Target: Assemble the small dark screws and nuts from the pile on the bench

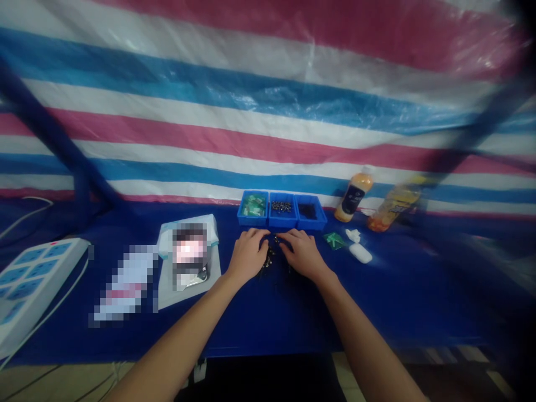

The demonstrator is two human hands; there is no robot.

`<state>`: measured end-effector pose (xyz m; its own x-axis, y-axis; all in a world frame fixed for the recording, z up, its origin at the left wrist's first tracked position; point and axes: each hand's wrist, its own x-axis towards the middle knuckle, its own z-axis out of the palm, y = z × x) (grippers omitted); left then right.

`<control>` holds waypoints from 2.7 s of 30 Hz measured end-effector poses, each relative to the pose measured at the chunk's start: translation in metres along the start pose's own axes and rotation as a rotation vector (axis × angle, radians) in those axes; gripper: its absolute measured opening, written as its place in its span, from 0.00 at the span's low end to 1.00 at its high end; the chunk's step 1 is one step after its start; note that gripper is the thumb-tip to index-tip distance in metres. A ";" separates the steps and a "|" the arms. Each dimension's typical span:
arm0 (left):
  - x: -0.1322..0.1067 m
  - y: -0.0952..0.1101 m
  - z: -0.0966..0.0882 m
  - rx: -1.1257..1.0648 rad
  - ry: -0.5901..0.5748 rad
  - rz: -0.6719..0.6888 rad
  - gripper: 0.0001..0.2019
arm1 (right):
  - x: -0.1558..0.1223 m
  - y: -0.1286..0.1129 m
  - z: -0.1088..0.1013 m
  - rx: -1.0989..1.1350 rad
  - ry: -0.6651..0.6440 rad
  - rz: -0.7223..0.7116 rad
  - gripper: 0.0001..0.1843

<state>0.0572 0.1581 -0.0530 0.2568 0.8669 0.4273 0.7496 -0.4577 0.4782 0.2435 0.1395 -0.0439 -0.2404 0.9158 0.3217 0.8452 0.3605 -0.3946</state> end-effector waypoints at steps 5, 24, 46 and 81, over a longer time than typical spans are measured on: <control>-0.002 -0.003 0.004 0.036 -0.038 0.025 0.14 | 0.006 -0.007 0.009 -0.199 -0.111 -0.032 0.15; -0.001 0.002 0.002 -0.076 -0.022 0.044 0.10 | 0.003 0.002 0.000 0.325 0.097 0.062 0.13; 0.000 0.011 -0.005 -0.188 0.097 0.195 0.06 | 0.006 0.003 -0.008 0.994 -0.081 0.202 0.17; -0.003 0.005 -0.003 0.044 -0.119 0.059 0.09 | 0.005 0.004 0.001 0.177 0.097 0.154 0.16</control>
<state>0.0584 0.1532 -0.0500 0.3698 0.8572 0.3584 0.7566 -0.5017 0.4193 0.2449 0.1460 -0.0446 -0.0610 0.9441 0.3239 0.7695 0.2512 -0.5872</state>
